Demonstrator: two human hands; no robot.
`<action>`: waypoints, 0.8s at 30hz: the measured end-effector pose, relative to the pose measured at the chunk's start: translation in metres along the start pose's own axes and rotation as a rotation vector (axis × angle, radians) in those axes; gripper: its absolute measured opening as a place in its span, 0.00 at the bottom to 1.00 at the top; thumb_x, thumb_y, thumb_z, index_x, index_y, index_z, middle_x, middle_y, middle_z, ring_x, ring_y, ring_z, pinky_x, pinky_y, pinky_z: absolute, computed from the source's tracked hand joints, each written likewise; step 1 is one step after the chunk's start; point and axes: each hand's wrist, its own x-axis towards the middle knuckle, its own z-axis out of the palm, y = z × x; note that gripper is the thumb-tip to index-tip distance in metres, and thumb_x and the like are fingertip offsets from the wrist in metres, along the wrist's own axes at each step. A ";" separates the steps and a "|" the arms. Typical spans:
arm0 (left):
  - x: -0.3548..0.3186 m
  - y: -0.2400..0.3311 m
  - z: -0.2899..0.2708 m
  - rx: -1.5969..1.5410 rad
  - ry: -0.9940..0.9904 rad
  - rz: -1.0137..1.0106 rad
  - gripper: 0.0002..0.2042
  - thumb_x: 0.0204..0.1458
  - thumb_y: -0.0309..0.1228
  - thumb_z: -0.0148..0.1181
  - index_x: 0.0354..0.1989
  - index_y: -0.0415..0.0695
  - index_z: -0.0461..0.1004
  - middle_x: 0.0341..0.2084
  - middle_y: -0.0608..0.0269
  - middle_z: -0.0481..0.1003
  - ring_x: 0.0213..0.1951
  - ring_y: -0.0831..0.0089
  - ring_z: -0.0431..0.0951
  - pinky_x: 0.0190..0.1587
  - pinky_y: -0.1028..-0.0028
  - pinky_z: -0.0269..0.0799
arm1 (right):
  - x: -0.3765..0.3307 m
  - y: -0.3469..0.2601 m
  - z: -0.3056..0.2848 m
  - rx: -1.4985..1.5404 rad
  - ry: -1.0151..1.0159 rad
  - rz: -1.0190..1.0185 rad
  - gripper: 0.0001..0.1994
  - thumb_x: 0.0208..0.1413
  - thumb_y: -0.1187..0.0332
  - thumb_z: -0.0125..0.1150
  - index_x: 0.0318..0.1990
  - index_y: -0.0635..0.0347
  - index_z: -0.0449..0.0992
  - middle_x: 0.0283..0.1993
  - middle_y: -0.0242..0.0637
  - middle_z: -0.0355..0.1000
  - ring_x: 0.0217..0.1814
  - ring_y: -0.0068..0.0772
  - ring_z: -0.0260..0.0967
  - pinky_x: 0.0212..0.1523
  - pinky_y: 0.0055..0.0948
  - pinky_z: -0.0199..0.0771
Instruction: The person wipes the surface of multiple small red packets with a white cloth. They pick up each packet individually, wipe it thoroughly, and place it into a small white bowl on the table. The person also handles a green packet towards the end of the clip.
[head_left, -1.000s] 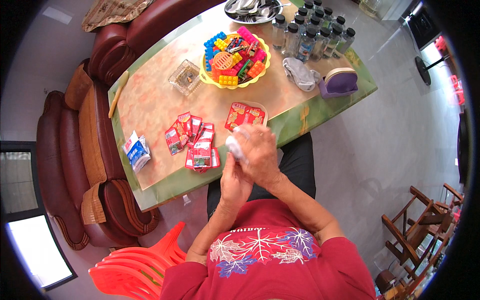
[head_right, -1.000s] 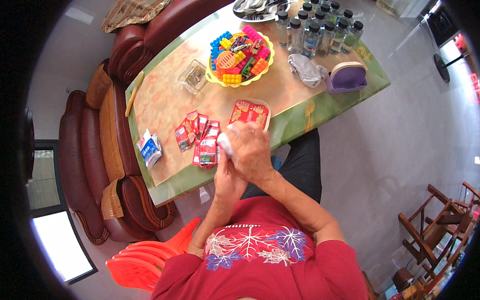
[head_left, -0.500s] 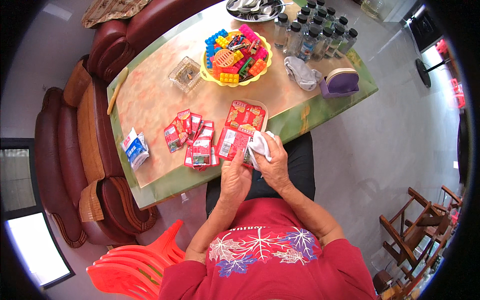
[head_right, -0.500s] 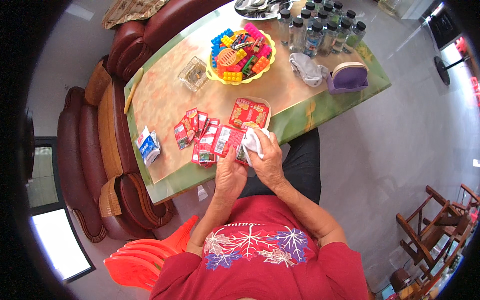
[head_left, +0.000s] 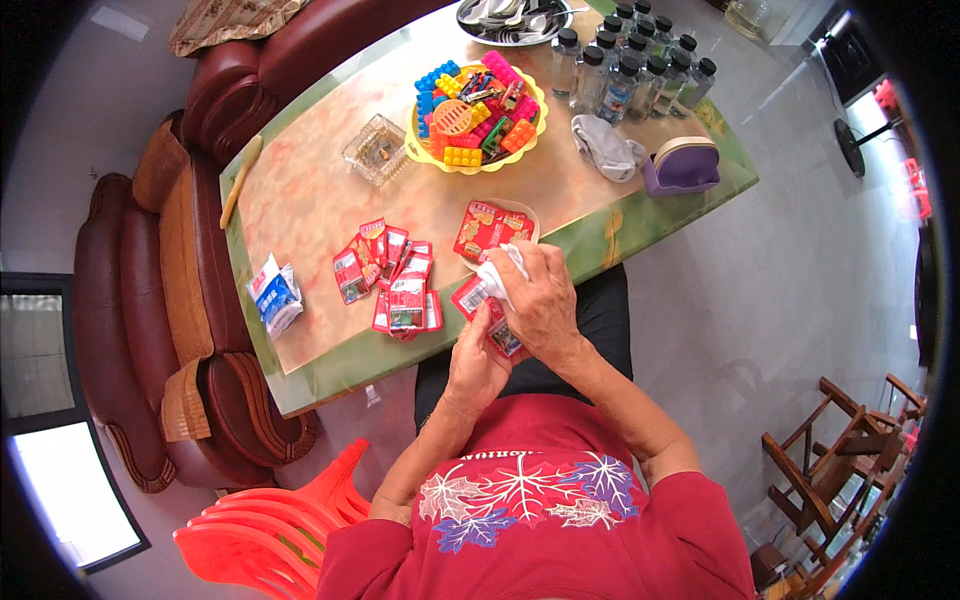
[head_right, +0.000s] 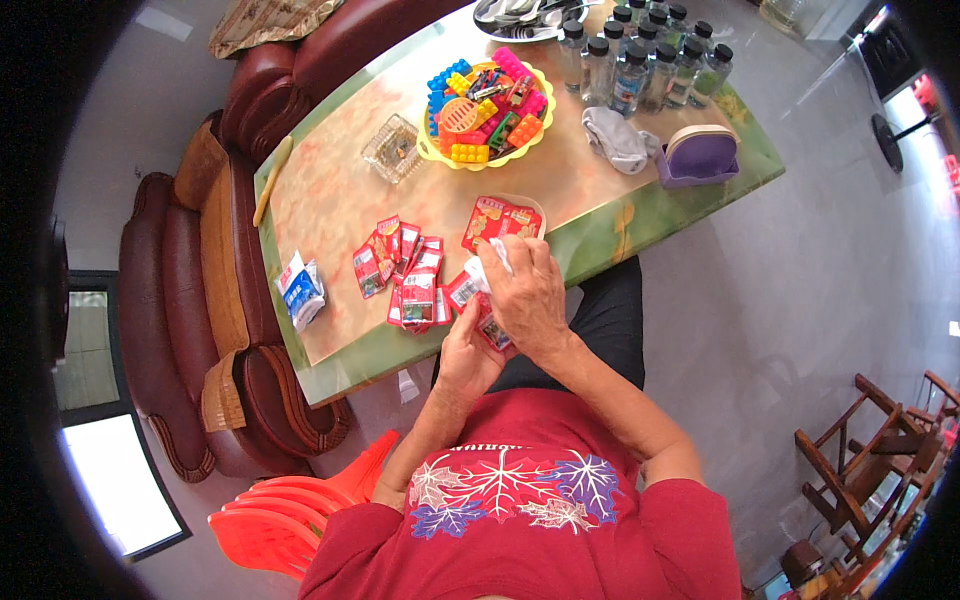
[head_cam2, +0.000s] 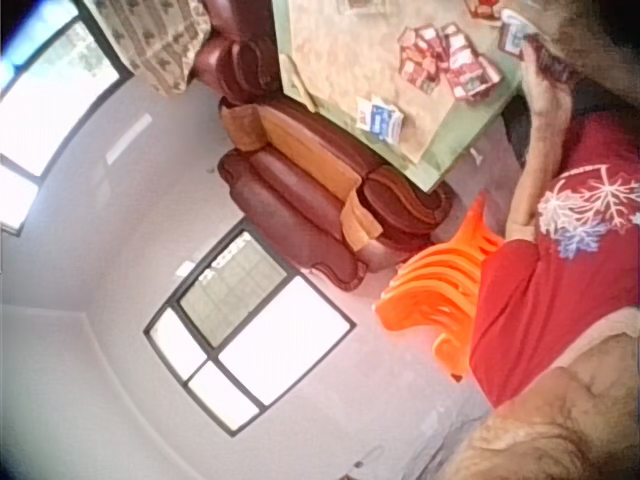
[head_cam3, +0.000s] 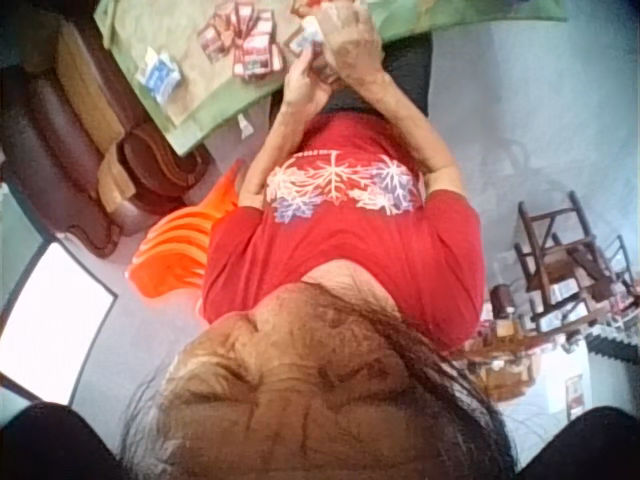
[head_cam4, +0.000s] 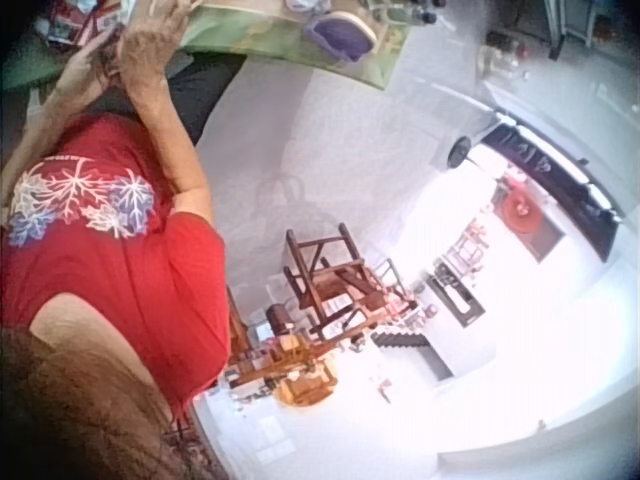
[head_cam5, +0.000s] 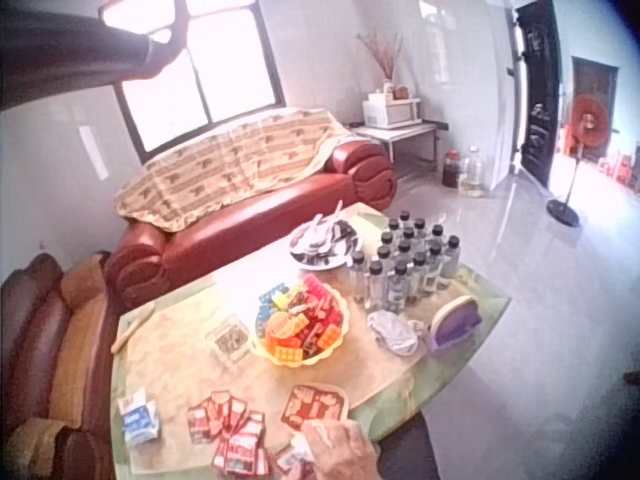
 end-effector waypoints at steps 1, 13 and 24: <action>-0.001 0.000 0.002 0.004 -0.015 -0.018 0.23 0.62 0.50 0.33 0.61 0.52 0.57 0.56 0.63 0.65 0.56 0.65 0.68 0.54 0.56 0.66 | 0.005 -0.002 0.002 -0.008 0.005 -0.011 0.21 0.39 0.70 0.60 0.47 0.60 0.72 0.47 0.42 0.66 0.48 0.44 0.62 0.47 0.38 0.66; 0.011 0.015 -0.022 -0.189 -0.255 0.149 0.27 0.61 0.51 0.34 0.61 0.45 0.57 0.53 0.45 0.67 0.54 0.50 0.68 0.58 0.52 0.62 | -0.051 -0.014 -0.008 0.202 -0.161 -0.278 0.18 0.42 0.71 0.56 0.45 0.59 0.75 0.47 0.36 0.69 0.48 0.37 0.63 0.49 0.35 0.66; 0.022 -0.005 -0.026 -0.277 0.016 0.193 0.17 0.62 0.36 0.44 0.56 0.43 0.61 0.50 0.58 0.70 0.52 0.65 0.70 0.58 0.59 0.62 | -0.067 0.011 0.005 1.594 -0.176 1.038 0.12 0.53 0.69 0.63 0.43 0.63 0.74 0.30 0.28 0.72 0.24 0.14 0.66 0.23 0.15 0.65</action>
